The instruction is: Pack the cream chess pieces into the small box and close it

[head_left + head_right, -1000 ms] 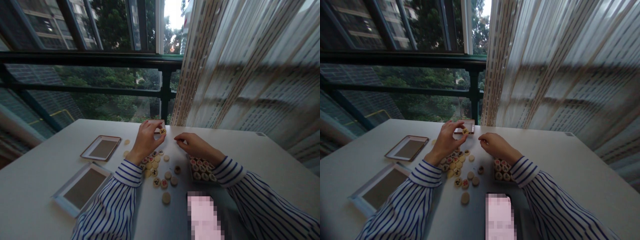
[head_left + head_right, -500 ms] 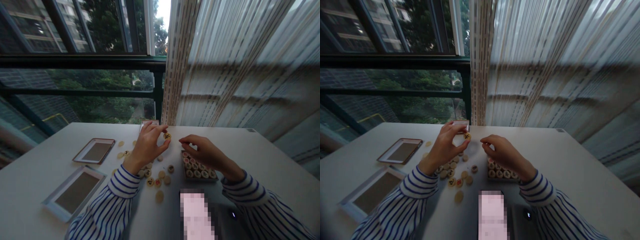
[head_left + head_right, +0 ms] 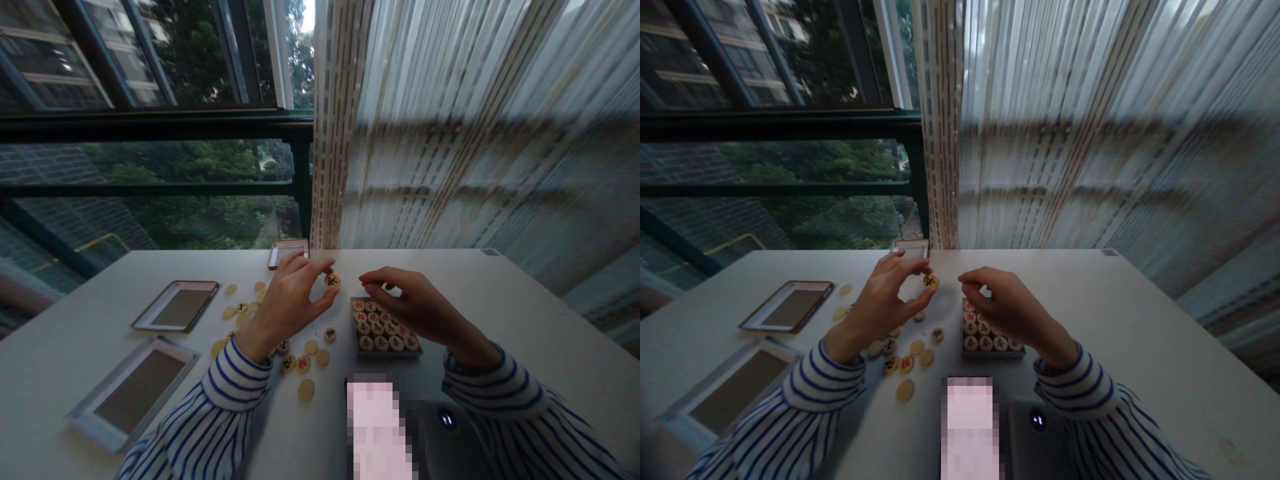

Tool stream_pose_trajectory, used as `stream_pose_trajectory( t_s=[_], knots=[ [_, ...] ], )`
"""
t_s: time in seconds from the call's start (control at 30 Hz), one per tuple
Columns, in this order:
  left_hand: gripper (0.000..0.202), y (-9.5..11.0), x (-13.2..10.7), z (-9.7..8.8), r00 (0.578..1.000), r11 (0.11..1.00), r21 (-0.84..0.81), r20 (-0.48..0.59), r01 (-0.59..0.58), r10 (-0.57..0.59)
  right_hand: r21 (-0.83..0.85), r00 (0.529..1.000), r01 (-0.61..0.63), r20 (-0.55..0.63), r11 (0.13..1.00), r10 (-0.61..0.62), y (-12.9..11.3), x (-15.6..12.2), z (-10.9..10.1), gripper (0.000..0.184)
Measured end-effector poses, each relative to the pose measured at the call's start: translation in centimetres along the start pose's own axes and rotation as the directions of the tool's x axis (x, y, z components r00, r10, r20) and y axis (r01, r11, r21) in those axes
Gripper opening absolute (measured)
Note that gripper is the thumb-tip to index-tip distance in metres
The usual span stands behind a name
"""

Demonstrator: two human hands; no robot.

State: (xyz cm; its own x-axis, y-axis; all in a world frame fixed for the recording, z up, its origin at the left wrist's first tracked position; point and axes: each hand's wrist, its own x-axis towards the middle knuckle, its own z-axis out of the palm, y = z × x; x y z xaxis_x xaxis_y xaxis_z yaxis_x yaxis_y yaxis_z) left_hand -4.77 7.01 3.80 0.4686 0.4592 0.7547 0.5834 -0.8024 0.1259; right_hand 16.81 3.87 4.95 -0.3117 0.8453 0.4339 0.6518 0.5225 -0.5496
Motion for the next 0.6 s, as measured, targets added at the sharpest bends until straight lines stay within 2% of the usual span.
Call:
stream_pose_trajectory(
  t_s=[0.23, 0.4, 0.6],
  knots=[
    [0.039, 1.4, 1.1, -0.1, 0.999, 1.0, -0.023, 0.046, -0.005, 0.006, 0.146, 0.994, -0.095, -0.039, 0.985, 0.102, -0.1, 0.0, -0.3, 0.017],
    [0.043, 2.3, 2.0, 0.4, 0.998, 0.999, -0.036, 0.06, -0.011, 0.014, 0.355, 0.977, -0.151, -0.089, 0.922, 0.194, 0.4, 0.1, -0.3, 0.019],
    [0.04, 2.7, 1.8, 0.9, 0.997, 0.999, -0.028, 0.072, -0.023, 0.025, 0.506, 0.973, -0.186, -0.022, 0.842, 0.229, 0.4, 0.2, 0.2, 0.019]
  ],
)
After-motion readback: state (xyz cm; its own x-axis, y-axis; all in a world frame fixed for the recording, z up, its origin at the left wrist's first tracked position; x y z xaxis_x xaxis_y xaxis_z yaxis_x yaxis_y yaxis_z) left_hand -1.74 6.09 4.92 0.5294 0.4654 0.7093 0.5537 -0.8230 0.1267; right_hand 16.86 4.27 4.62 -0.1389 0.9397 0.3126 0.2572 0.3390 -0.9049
